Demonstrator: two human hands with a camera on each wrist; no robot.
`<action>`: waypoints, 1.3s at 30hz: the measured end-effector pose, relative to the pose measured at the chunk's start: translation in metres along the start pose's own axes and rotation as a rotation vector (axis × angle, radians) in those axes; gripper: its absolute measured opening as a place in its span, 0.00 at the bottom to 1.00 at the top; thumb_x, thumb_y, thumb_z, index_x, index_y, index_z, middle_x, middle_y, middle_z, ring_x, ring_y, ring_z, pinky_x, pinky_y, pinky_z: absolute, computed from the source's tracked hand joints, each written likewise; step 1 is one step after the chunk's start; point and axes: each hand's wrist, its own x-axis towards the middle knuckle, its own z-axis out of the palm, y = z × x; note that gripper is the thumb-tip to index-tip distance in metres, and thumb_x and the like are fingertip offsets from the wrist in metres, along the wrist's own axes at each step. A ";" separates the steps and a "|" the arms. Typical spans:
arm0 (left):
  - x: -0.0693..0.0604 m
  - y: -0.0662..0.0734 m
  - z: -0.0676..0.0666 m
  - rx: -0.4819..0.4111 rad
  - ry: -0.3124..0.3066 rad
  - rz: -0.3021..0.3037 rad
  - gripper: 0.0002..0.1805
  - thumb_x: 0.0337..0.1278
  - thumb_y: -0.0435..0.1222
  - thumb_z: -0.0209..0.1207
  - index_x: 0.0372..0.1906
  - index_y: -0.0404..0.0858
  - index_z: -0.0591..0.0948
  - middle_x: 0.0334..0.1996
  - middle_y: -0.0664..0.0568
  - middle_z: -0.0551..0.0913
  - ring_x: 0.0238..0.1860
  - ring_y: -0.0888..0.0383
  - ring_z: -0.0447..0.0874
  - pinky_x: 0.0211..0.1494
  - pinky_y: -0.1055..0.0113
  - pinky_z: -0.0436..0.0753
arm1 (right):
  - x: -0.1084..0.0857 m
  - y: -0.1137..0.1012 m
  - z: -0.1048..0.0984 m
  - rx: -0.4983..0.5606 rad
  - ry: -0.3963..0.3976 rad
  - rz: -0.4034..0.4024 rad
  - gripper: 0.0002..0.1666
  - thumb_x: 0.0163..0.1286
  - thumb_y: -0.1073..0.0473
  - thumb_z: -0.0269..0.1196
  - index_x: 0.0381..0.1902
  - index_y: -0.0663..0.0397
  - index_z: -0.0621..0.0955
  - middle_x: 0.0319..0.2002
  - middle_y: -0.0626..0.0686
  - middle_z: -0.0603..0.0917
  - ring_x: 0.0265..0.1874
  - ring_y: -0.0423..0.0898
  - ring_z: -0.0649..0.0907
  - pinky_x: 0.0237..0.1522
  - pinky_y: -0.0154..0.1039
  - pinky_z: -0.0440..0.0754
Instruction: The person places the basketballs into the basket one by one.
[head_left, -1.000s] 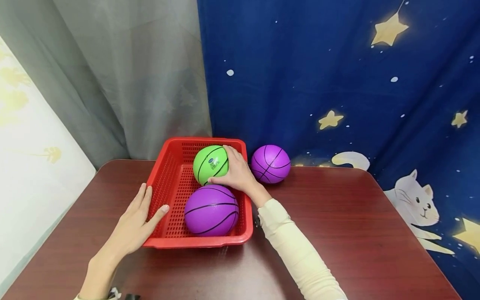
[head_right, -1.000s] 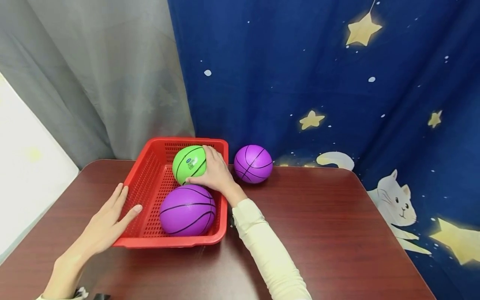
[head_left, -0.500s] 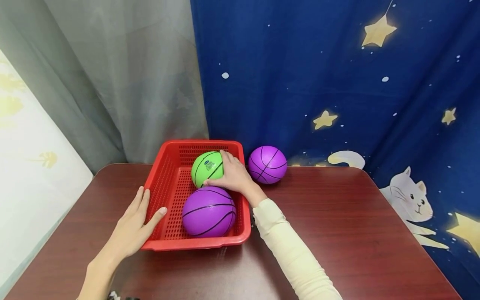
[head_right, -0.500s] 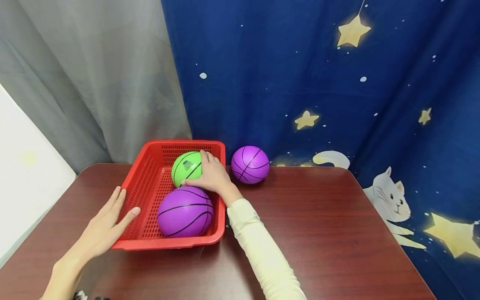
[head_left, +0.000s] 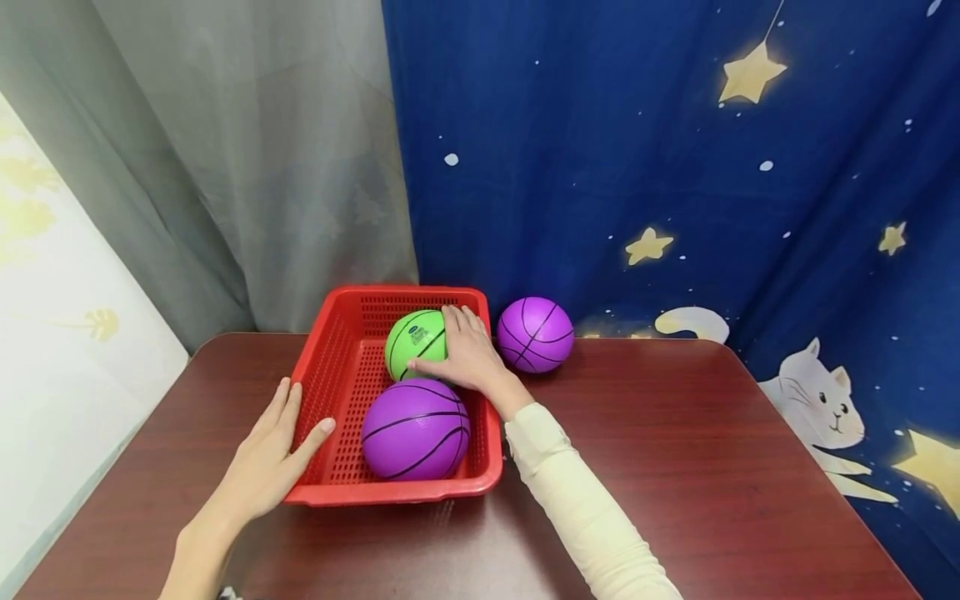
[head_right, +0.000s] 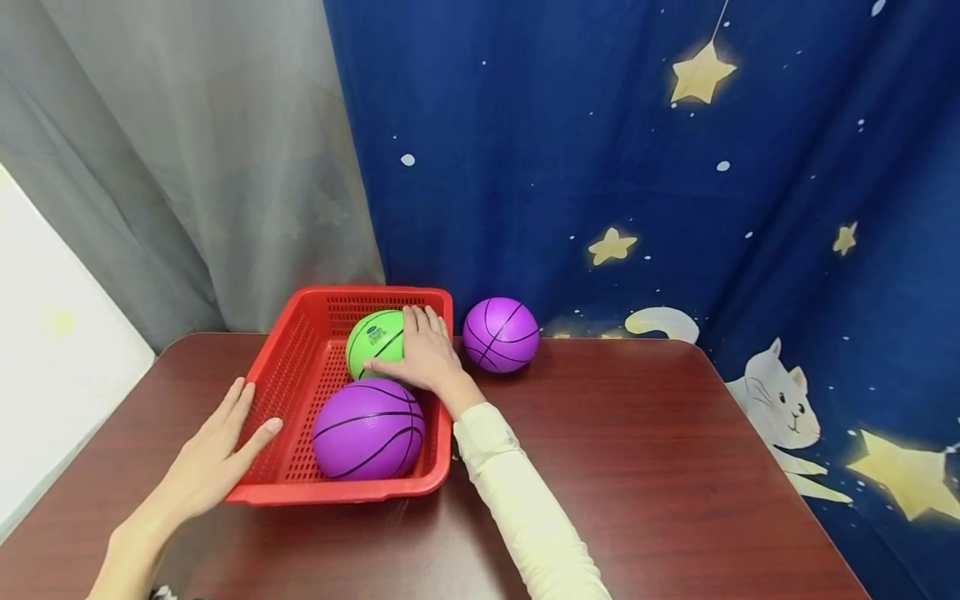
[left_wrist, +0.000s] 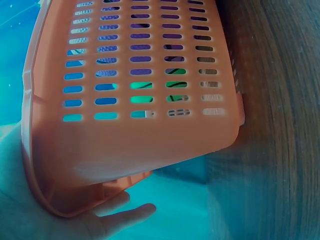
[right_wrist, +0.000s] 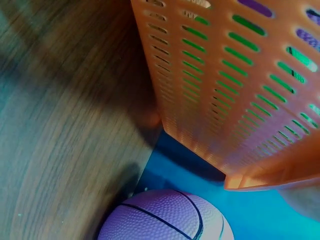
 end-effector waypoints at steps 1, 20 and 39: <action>0.000 0.000 0.000 0.001 0.002 0.000 0.45 0.65 0.55 0.46 0.71 0.28 0.45 0.72 0.38 0.37 0.69 0.35 0.42 0.59 0.34 0.55 | -0.001 0.001 -0.001 0.033 0.016 -0.008 0.61 0.55 0.25 0.56 0.71 0.62 0.52 0.70 0.60 0.56 0.70 0.54 0.51 0.69 0.46 0.45; 0.001 0.001 0.000 0.015 0.016 0.019 0.45 0.65 0.54 0.47 0.70 0.26 0.45 0.72 0.35 0.38 0.68 0.34 0.43 0.58 0.33 0.56 | -0.040 0.087 -0.042 0.335 0.441 0.157 0.36 0.63 0.45 0.60 0.63 0.58 0.68 0.59 0.58 0.71 0.59 0.52 0.69 0.60 0.48 0.65; 0.004 -0.002 0.002 0.009 0.025 0.029 0.45 0.65 0.54 0.48 0.71 0.27 0.46 0.72 0.36 0.38 0.69 0.35 0.43 0.59 0.34 0.55 | -0.038 0.124 -0.021 0.105 0.285 0.315 0.76 0.35 0.35 0.75 0.70 0.65 0.48 0.68 0.64 0.52 0.67 0.61 0.54 0.64 0.55 0.58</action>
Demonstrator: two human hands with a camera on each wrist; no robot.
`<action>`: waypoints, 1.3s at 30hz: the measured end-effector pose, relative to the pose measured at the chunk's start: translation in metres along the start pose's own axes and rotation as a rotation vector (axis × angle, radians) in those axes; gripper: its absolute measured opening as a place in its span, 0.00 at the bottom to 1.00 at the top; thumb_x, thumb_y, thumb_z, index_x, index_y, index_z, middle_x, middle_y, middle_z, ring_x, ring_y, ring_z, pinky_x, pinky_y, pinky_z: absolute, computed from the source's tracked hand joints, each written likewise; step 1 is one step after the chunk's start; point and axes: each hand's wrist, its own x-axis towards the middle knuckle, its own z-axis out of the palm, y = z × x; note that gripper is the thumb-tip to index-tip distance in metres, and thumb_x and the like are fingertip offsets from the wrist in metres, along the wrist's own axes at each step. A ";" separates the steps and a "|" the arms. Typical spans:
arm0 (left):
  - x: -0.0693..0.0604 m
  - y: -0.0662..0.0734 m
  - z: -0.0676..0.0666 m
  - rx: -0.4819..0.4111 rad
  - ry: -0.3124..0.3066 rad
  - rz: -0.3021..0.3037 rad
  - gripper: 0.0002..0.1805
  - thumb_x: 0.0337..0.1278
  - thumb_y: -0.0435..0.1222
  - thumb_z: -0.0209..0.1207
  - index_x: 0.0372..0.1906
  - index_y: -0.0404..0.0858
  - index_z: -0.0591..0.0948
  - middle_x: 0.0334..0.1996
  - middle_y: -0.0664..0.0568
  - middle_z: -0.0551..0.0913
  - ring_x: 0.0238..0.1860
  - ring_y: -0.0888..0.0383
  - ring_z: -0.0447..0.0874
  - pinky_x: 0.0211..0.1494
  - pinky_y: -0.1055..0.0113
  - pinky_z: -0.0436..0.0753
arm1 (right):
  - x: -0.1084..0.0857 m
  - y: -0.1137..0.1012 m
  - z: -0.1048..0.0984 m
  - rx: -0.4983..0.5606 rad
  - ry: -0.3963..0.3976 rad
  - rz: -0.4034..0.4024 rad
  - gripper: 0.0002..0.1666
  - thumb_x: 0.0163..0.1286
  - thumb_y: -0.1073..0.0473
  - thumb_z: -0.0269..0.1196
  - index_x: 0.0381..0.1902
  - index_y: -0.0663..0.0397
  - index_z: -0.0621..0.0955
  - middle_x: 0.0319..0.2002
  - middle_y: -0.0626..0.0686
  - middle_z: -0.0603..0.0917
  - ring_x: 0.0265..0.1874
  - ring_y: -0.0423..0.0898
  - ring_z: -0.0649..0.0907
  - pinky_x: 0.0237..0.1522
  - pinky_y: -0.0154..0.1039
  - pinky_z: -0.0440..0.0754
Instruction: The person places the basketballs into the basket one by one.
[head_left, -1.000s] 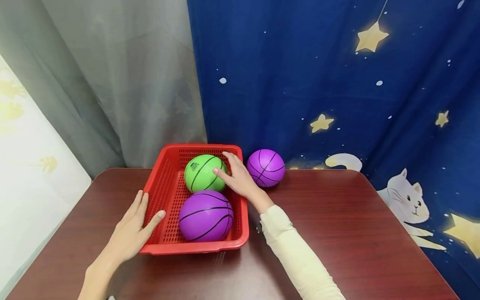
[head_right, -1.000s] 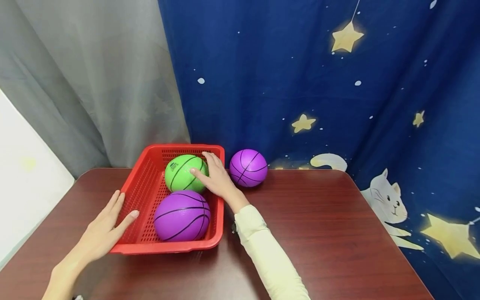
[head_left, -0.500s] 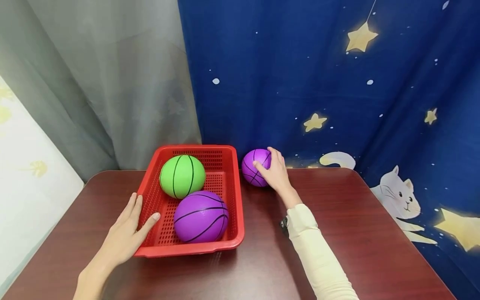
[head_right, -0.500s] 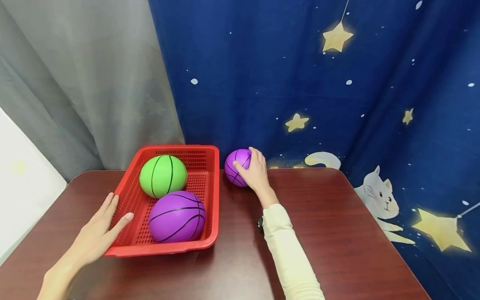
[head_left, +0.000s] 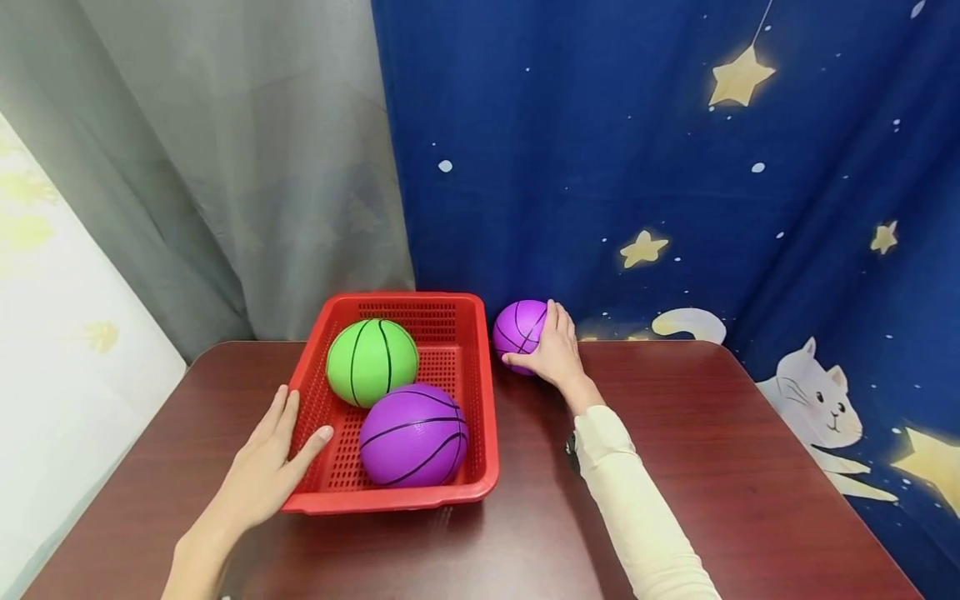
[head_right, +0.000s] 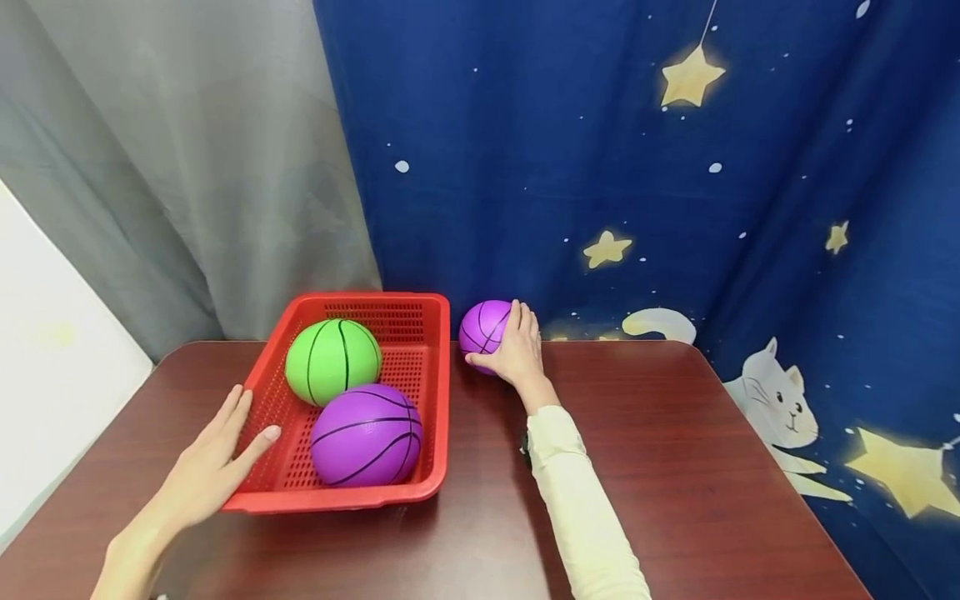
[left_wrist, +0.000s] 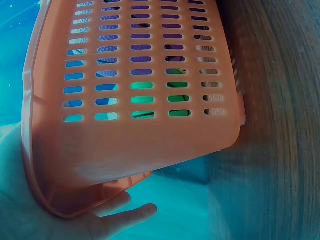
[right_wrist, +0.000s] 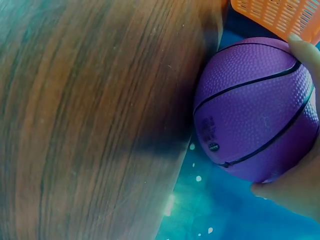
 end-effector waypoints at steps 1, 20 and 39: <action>0.000 0.000 0.000 0.000 0.000 0.000 0.45 0.65 0.54 0.48 0.71 0.27 0.46 0.72 0.36 0.38 0.69 0.35 0.42 0.59 0.34 0.55 | 0.000 0.001 0.000 0.003 0.008 0.000 0.76 0.34 0.36 0.76 0.70 0.65 0.48 0.68 0.64 0.53 0.66 0.61 0.55 0.64 0.55 0.59; -0.003 0.000 0.002 0.004 0.006 -0.006 0.45 0.64 0.55 0.48 0.71 0.27 0.47 0.72 0.36 0.40 0.69 0.36 0.43 0.61 0.36 0.55 | -0.008 0.011 -0.001 0.061 0.024 0.040 0.71 0.39 0.40 0.76 0.69 0.66 0.50 0.65 0.65 0.56 0.61 0.64 0.60 0.59 0.56 0.65; -0.004 0.000 0.001 -0.001 -0.006 0.010 0.45 0.65 0.53 0.48 0.71 0.27 0.46 0.72 0.35 0.38 0.69 0.36 0.41 0.61 0.36 0.54 | -0.014 0.016 0.000 0.163 0.117 0.134 0.67 0.41 0.42 0.76 0.70 0.62 0.52 0.67 0.61 0.57 0.62 0.60 0.61 0.60 0.56 0.64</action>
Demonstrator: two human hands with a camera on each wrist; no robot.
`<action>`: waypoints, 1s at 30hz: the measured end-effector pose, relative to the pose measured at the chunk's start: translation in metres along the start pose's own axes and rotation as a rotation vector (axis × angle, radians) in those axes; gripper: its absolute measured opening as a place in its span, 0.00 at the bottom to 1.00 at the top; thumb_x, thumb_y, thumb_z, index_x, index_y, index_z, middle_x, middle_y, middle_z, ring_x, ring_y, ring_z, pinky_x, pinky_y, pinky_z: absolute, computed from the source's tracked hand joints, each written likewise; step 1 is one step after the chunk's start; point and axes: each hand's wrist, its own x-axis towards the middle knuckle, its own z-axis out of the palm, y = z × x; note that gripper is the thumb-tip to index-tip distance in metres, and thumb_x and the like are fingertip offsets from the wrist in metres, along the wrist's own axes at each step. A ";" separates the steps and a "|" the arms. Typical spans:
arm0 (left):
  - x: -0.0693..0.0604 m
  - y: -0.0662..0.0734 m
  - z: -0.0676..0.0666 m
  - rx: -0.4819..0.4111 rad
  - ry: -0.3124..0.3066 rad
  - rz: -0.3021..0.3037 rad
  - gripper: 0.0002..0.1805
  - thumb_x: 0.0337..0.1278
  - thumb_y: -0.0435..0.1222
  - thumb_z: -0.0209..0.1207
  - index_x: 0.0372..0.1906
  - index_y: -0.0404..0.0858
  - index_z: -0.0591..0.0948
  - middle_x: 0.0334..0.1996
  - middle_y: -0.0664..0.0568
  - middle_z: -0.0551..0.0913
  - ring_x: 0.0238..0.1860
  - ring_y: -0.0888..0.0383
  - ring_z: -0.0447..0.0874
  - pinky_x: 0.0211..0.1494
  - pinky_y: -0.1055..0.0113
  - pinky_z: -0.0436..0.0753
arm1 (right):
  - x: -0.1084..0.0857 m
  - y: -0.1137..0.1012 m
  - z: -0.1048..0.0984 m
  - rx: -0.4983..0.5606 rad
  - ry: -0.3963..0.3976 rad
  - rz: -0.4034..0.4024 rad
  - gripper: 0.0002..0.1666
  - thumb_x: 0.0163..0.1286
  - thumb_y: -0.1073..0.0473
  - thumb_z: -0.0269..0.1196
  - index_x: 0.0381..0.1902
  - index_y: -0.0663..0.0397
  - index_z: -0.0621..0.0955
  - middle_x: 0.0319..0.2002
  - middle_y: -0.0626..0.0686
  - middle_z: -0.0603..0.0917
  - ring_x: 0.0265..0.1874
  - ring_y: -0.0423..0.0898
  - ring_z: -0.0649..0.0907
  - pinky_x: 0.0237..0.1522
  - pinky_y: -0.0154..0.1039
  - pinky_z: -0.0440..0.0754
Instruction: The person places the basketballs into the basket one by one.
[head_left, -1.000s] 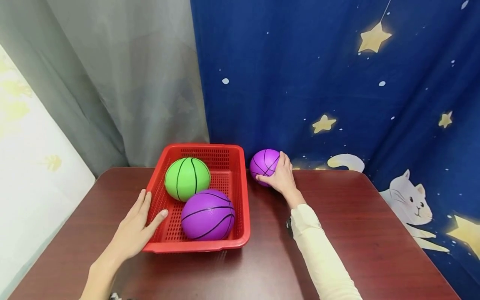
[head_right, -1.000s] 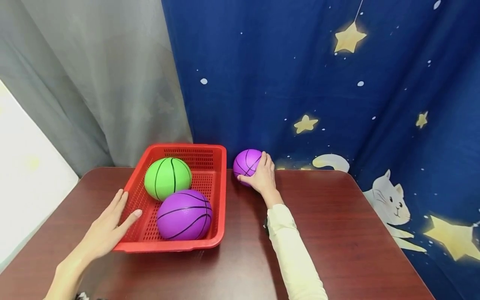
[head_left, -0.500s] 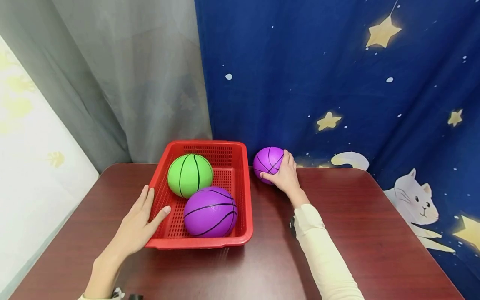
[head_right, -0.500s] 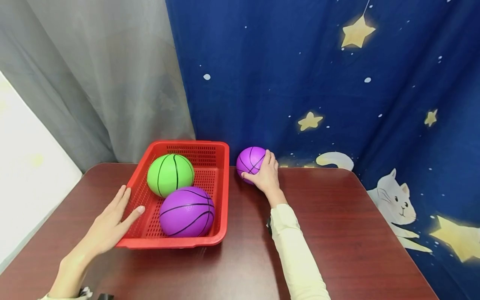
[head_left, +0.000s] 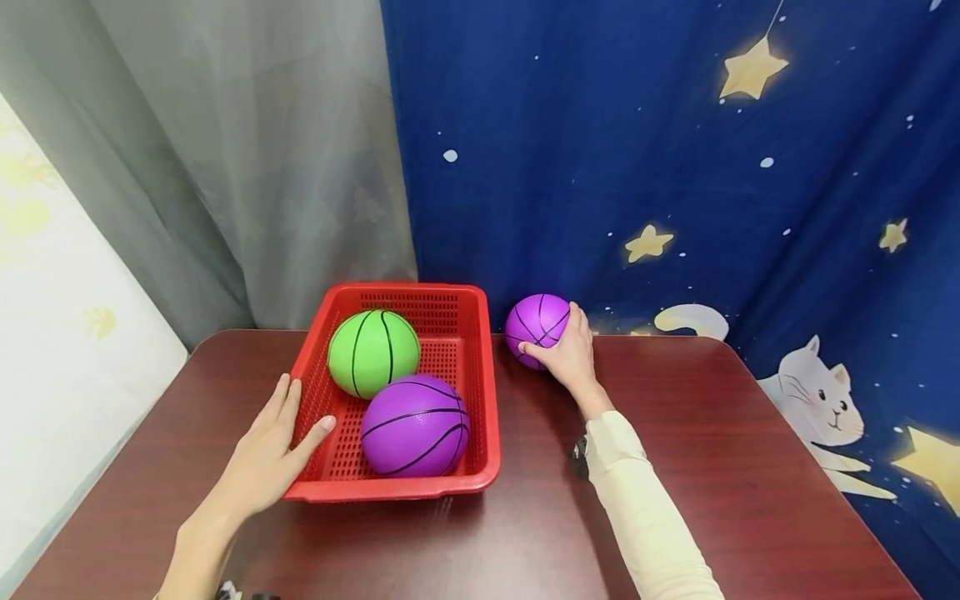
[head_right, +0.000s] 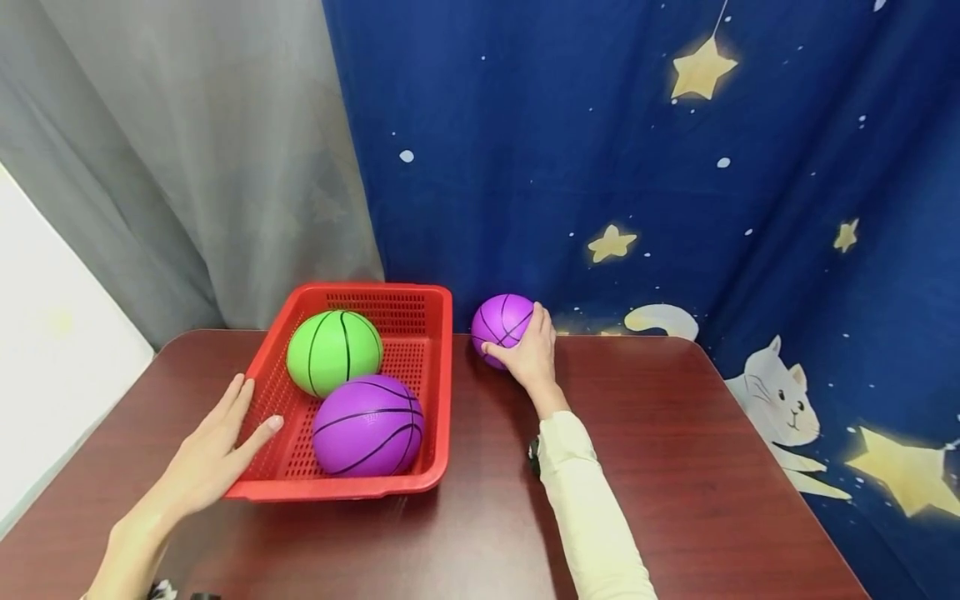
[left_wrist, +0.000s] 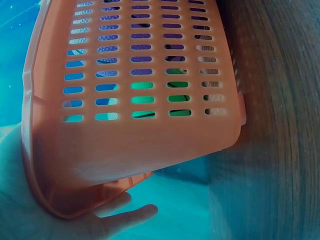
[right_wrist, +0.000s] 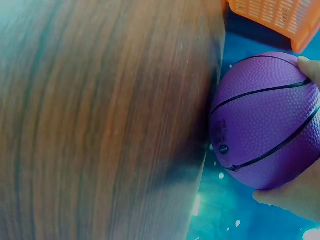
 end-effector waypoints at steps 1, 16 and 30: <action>0.000 0.000 0.000 0.003 0.004 0.002 0.45 0.65 0.53 0.48 0.71 0.27 0.46 0.72 0.35 0.39 0.69 0.36 0.41 0.61 0.36 0.54 | 0.000 0.001 -0.002 0.006 0.005 0.011 0.67 0.41 0.42 0.75 0.70 0.61 0.52 0.67 0.61 0.57 0.63 0.60 0.61 0.60 0.56 0.64; 0.000 -0.001 0.000 0.013 0.001 -0.003 0.45 0.65 0.53 0.48 0.71 0.27 0.45 0.72 0.36 0.38 0.69 0.35 0.42 0.59 0.34 0.55 | 0.000 0.005 -0.022 0.045 0.004 0.017 0.67 0.42 0.40 0.75 0.71 0.59 0.51 0.68 0.61 0.56 0.63 0.59 0.62 0.59 0.56 0.66; 0.003 -0.001 -0.001 0.020 -0.006 -0.005 0.45 0.65 0.54 0.47 0.71 0.27 0.45 0.72 0.35 0.38 0.69 0.35 0.42 0.59 0.34 0.56 | -0.001 0.007 -0.032 0.058 0.016 -0.007 0.66 0.42 0.41 0.75 0.70 0.60 0.52 0.67 0.61 0.58 0.62 0.59 0.64 0.58 0.57 0.68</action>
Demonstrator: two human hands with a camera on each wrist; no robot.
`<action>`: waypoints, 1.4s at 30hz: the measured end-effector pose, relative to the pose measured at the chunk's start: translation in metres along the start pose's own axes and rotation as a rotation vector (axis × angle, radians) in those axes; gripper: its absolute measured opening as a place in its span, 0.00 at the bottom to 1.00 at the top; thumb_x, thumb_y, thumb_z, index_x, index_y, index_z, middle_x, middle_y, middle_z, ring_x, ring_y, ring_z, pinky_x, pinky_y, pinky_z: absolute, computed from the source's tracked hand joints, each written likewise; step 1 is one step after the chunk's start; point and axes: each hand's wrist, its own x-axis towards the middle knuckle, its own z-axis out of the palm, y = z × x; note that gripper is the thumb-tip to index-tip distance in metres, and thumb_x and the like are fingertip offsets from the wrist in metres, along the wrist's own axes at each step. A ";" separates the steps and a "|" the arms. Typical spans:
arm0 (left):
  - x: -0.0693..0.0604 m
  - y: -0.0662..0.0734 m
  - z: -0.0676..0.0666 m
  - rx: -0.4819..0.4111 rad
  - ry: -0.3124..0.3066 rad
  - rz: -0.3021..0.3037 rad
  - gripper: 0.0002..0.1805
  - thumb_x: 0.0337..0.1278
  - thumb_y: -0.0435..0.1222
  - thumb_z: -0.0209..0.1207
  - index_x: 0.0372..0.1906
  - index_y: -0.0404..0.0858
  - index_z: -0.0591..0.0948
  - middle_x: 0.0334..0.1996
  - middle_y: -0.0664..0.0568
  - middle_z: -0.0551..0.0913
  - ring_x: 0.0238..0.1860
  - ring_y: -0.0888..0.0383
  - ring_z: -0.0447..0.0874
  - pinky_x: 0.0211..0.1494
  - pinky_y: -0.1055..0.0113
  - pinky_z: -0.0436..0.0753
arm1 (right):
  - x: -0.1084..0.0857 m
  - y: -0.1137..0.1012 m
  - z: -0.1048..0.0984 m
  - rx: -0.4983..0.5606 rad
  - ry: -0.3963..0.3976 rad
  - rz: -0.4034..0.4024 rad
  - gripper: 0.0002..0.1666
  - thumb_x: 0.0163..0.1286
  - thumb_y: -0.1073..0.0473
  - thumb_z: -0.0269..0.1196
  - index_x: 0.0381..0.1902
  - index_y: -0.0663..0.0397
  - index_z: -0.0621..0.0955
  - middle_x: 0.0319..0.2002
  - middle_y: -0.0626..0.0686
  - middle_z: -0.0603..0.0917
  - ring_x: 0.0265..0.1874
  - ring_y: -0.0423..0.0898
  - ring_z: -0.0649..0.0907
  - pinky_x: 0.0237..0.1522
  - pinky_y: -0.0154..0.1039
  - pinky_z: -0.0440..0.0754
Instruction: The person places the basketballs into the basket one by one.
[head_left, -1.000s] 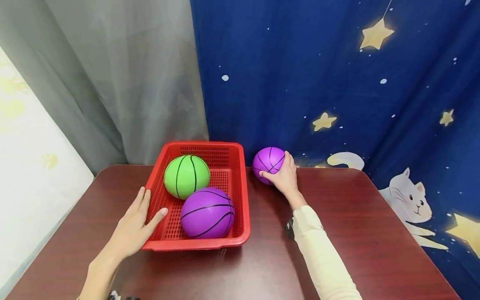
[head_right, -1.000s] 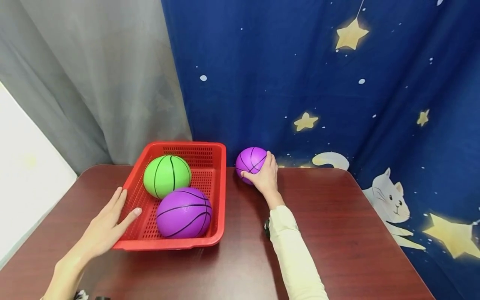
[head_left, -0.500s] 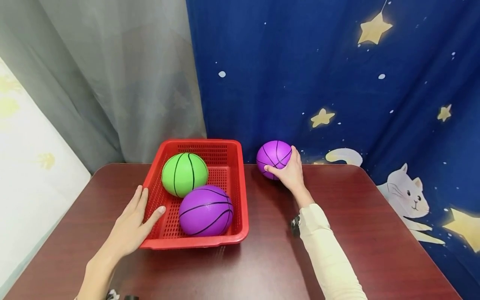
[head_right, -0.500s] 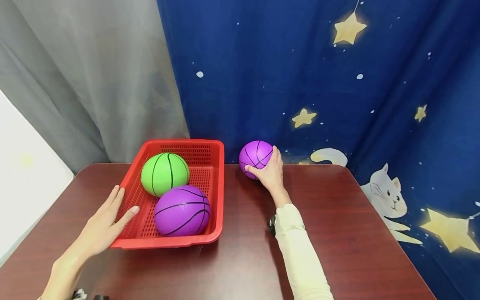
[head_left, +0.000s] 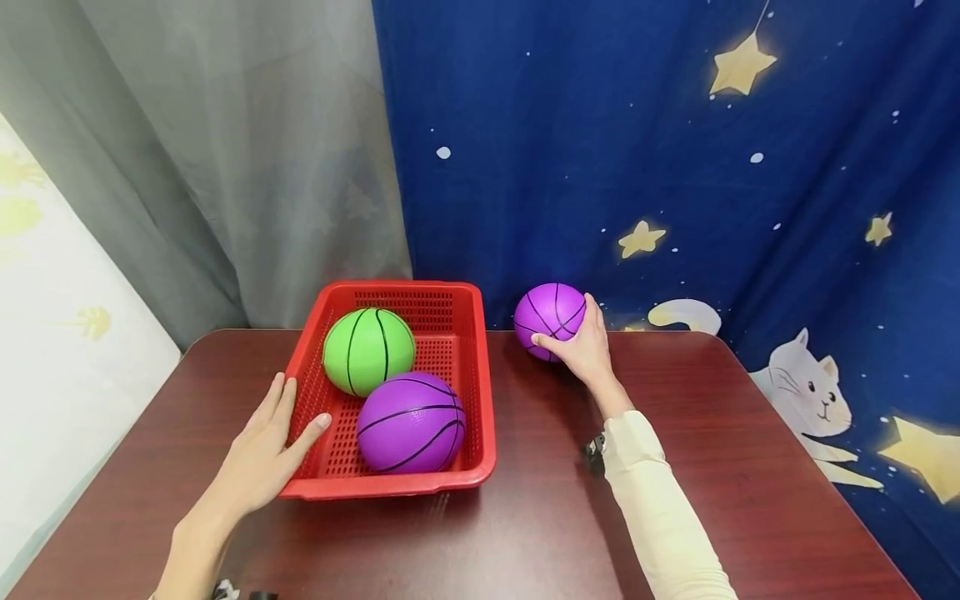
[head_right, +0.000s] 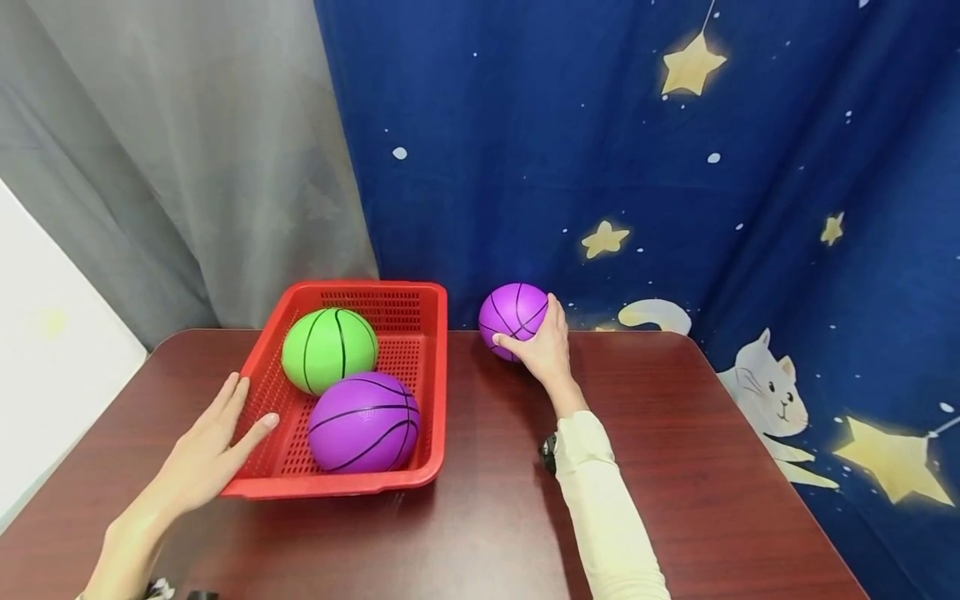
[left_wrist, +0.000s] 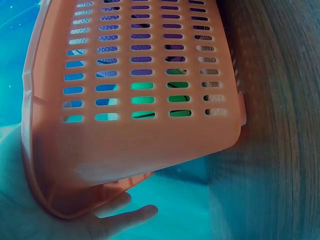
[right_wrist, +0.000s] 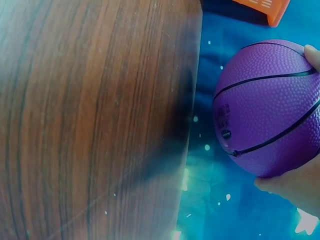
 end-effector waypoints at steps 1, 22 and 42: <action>0.000 0.000 0.000 0.001 0.000 0.000 0.45 0.65 0.54 0.47 0.71 0.27 0.45 0.72 0.35 0.38 0.69 0.35 0.42 0.59 0.34 0.56 | 0.000 -0.001 0.000 0.002 -0.002 -0.001 0.66 0.42 0.41 0.75 0.70 0.59 0.52 0.67 0.61 0.58 0.62 0.59 0.64 0.58 0.57 0.68; 0.001 0.001 0.003 -0.006 0.022 0.013 0.46 0.64 0.55 0.48 0.69 0.24 0.50 0.71 0.33 0.42 0.69 0.35 0.45 0.61 0.37 0.56 | -0.003 -0.019 -0.004 0.022 0.046 -0.076 0.67 0.39 0.40 0.77 0.70 0.56 0.54 0.66 0.59 0.61 0.61 0.57 0.65 0.57 0.56 0.68; -0.003 0.003 0.000 0.003 0.025 -0.011 0.46 0.63 0.55 0.48 0.70 0.25 0.49 0.71 0.35 0.42 0.69 0.37 0.44 0.63 0.40 0.55 | -0.003 -0.091 0.005 0.161 0.027 -0.248 0.64 0.39 0.39 0.76 0.71 0.46 0.57 0.65 0.53 0.65 0.59 0.51 0.69 0.55 0.52 0.72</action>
